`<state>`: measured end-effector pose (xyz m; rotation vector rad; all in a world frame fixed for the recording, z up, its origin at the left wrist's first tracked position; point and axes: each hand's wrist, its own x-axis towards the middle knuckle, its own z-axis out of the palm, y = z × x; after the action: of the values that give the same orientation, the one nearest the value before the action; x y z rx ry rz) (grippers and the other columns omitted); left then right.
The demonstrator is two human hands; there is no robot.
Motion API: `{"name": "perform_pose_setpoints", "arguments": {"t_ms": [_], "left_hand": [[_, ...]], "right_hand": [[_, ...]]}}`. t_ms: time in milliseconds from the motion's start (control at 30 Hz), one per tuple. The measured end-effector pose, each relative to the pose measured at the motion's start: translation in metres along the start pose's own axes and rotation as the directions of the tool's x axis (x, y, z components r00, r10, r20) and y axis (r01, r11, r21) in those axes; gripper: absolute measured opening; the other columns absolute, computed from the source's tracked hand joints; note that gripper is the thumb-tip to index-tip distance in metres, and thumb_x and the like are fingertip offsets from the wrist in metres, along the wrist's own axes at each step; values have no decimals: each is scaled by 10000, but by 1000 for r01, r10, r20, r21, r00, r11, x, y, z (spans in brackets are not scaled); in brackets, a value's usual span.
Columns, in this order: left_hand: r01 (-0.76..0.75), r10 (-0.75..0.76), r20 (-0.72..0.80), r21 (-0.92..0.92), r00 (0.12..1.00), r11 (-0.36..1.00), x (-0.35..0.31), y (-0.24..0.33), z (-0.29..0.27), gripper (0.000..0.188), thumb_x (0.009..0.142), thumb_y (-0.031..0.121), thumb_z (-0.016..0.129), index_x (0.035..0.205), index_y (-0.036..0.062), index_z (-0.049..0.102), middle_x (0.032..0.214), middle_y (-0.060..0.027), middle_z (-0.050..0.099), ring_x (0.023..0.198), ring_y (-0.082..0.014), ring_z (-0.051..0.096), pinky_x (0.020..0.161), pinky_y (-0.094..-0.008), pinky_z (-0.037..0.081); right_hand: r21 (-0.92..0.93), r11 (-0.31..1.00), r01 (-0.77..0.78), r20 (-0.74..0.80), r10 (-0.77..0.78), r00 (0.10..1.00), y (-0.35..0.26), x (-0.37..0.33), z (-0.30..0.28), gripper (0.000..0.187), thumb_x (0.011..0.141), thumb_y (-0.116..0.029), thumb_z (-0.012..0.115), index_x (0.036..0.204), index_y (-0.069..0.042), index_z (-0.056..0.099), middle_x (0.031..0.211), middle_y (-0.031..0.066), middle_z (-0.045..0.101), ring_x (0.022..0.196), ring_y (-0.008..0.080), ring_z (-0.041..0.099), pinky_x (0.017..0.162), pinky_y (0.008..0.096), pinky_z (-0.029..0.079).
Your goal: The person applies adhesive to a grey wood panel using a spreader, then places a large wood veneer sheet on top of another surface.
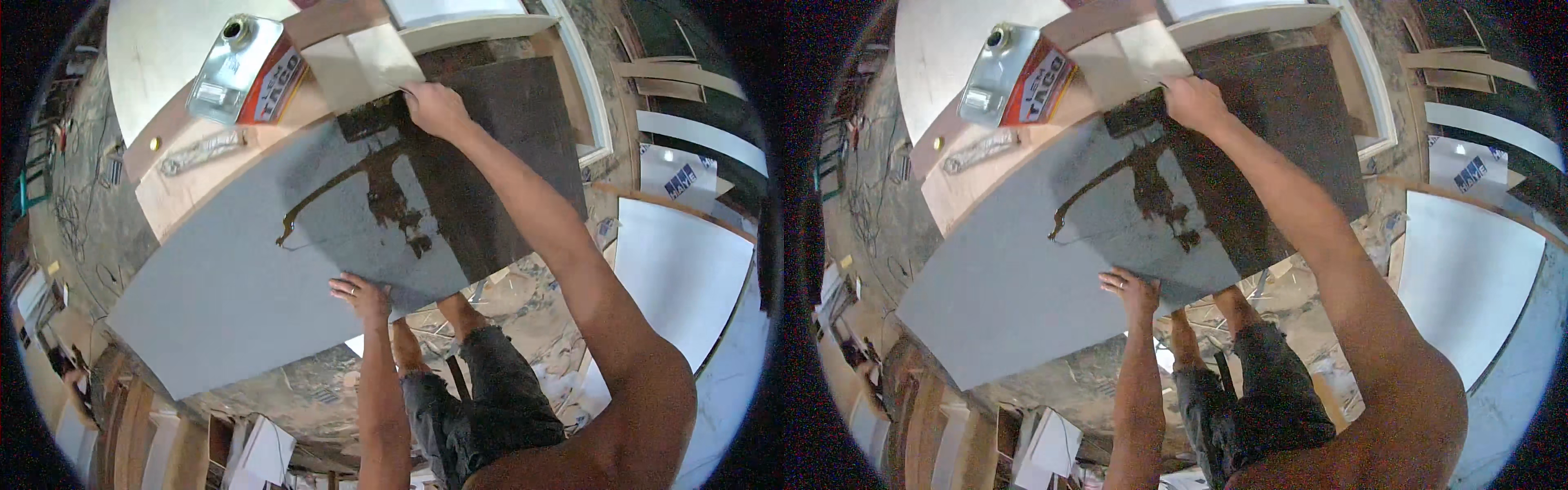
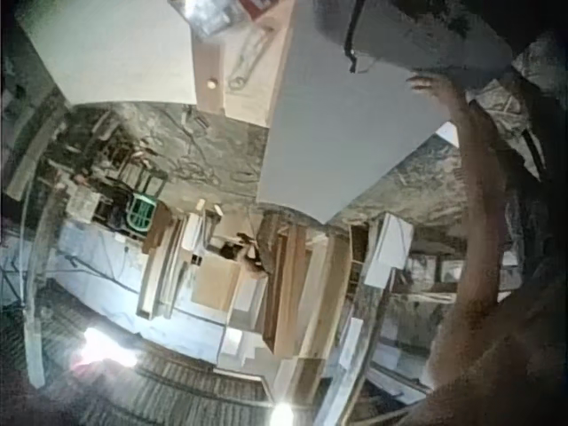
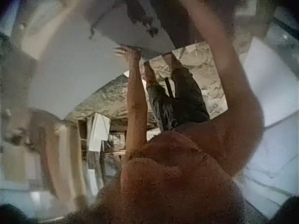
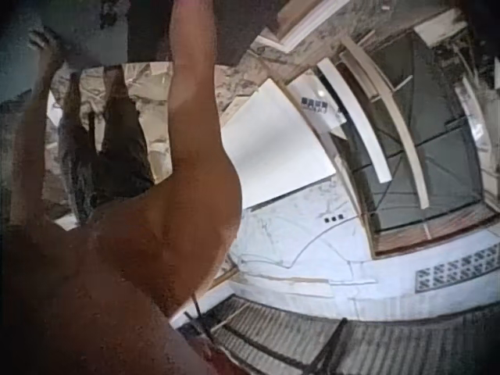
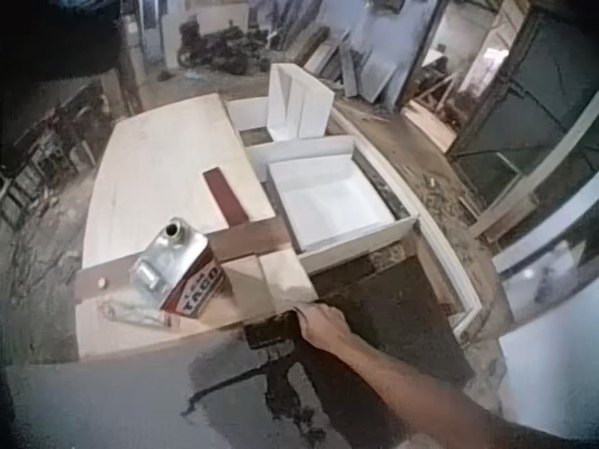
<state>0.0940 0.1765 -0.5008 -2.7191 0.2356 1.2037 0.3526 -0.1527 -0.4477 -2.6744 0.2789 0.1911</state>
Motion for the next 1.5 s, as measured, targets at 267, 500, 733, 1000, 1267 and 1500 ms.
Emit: {"name": "perform_pose_setpoints", "arguments": {"t_ms": [267,500,733,1000,1267,1500], "left_hand": [[44,-70,-142,-176,987,983,-2,-14,19,1212,790,529,766,1470,-217,96,1483,-517,73,1390,-675,107,1068,-678,338],[77,-135,-154,-335,979,939,2,-14,21,1173,793,393,806,1503,-168,60,1523,-474,-8,1367,-708,87,965,-621,491],[-39,-48,-236,-351,970,935,-1,-25,26,1026,839,264,758,1520,-124,95,1538,-453,-4,1370,-706,75,988,-606,484],[-408,241,-336,-636,911,655,-4,-92,35,961,823,242,787,1529,-31,195,1558,-419,37,1427,-615,124,1109,-575,379],[22,-186,-300,-475,936,880,10,-212,1,1301,664,420,914,1555,-21,75,1574,-387,13,1444,-581,118,1120,-591,345],[291,-287,85,-480,954,827,31,-170,-22,1536,571,491,951,1524,-67,-116,1561,-388,-149,1453,-579,-78,1095,-699,313]], "right_hand": [[-180,917,357,363,-276,890,-53,-29,27,353,863,-147,570,1201,-175,668,984,193,707,942,401,680,820,521,544],[-177,830,529,559,-357,749,-21,-176,36,527,776,-104,629,1290,-219,634,1130,143,682,996,371,653,834,481,559],[-84,914,396,664,-245,707,23,-408,66,500,845,-138,601,1332,-250,604,1151,142,671,1070,370,650,844,495,560],[-19,988,-154,598,134,790,4,-448,33,348,931,-290,629,1210,-87,675,1017,179,722,961,331,694,826,441,535],[201,918,341,-105,-326,939,-145,-169,5,313,929,-129,584,1227,-64,656,1152,141,702,1041,337,667,876,414,542],[-389,780,490,40,-517,855,-118,-86,115,490,861,-107,569,1345,-183,580,1398,35,549,1244,260,531,1002,453,436]]}}
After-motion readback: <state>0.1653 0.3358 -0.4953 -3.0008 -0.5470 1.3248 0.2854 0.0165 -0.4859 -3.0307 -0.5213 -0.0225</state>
